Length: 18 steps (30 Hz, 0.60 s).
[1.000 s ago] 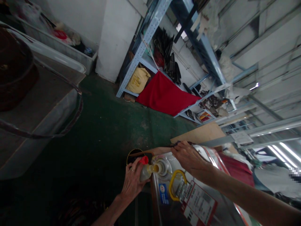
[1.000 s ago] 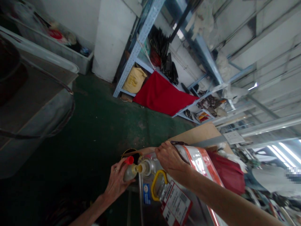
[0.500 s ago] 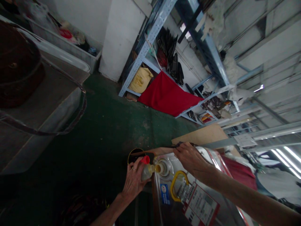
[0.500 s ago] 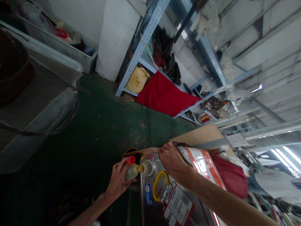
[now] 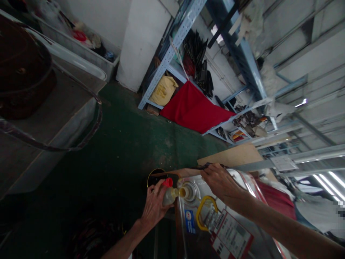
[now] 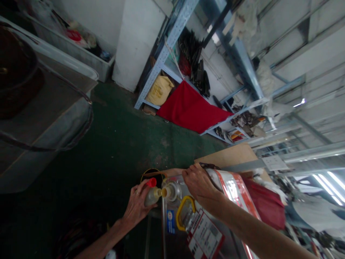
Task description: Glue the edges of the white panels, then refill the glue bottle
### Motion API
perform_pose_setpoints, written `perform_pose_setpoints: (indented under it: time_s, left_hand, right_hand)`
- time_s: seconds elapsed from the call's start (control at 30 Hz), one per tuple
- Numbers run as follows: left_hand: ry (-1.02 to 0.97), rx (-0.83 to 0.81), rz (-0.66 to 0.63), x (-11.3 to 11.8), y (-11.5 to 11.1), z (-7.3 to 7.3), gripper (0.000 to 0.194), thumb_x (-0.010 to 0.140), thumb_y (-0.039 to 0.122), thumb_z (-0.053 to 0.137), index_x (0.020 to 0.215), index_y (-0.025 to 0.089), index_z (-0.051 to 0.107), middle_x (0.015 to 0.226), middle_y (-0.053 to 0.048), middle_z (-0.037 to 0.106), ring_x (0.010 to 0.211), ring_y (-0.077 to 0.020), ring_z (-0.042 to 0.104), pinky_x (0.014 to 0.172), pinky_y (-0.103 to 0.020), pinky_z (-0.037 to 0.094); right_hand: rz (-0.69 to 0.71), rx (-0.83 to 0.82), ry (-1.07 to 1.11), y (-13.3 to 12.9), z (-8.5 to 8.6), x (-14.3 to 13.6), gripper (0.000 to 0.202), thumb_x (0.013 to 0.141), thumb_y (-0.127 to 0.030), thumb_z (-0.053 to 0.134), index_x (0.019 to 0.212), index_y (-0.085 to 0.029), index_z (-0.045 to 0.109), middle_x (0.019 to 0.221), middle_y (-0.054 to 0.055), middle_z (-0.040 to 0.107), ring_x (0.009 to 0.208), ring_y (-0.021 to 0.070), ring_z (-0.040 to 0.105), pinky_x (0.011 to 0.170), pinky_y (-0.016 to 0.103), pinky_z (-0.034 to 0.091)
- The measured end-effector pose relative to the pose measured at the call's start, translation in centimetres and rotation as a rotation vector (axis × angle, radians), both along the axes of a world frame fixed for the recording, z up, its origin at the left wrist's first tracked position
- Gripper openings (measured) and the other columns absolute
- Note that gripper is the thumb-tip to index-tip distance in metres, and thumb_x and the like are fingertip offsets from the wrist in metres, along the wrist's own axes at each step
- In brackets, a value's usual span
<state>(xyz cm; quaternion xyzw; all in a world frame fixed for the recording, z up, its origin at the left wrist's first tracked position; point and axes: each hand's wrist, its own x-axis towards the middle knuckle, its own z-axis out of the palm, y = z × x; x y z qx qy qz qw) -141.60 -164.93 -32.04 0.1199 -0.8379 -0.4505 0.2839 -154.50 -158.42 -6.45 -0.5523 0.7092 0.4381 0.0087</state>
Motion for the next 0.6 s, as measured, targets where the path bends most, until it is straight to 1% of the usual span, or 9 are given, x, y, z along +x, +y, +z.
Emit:
perform_pose_setpoints:
  time_s: [0.13,0.23,0.43,0.6]
  left_hand:
    - [-0.005,-0.003,0.003,0.04,-0.06,-0.16,0.067,0.068,0.027,0.076,0.126,0.02,0.044,0.133,-0.014,0.048,0.113,-0.0298,0.051,0.091,-0.043,0.04]
    - [0.0,-0.002,0.005,0.01,-0.06,-0.14,0.067,0.067,0.027,0.076,0.126,0.019,0.045,0.132,-0.014,0.049,0.113,-0.0294,0.051,0.091,-0.043,0.04]
    - [-0.002,0.016,0.0,-0.07,0.01,-0.16,0.059,0.07,0.029,0.073,0.122,0.021,0.049,0.131,-0.012,0.05,0.111,-0.0288,0.052,0.091,-0.043,0.041]
    - [-0.011,0.021,-0.005,-0.01,-0.09,-0.48,0.062,0.07,0.031,0.074,0.125,0.02,0.047,0.132,-0.013,0.049,0.11,-0.0289,0.052,0.09,-0.043,0.041]
  right_hand:
    - [0.0,0.009,-0.001,-0.18,0.08,0.04,0.015,0.085,-0.005,0.051,0.093,-0.013,0.062,0.084,0.009,0.068,0.083,0.0229,0.06,0.078,0.036,0.036]
    - [-0.015,0.015,0.003,-0.38,0.17,0.31,0.015,0.085,-0.005,0.052,0.091,-0.013,0.063,0.082,0.008,0.068,0.08,0.0232,0.061,0.076,0.036,0.036]
    - [-0.039,0.014,0.002,-0.79,0.49,0.87,0.016,0.086,-0.007,0.052,0.096,-0.013,0.063,0.087,0.008,0.068,0.085,0.0235,0.061,0.079,0.036,0.036]
    - [-0.05,0.03,-0.004,-0.86,0.09,0.69,0.015,0.085,-0.007,0.052,0.092,-0.013,0.063,0.084,0.008,0.069,0.083,0.0242,0.061,0.076,0.036,0.036]
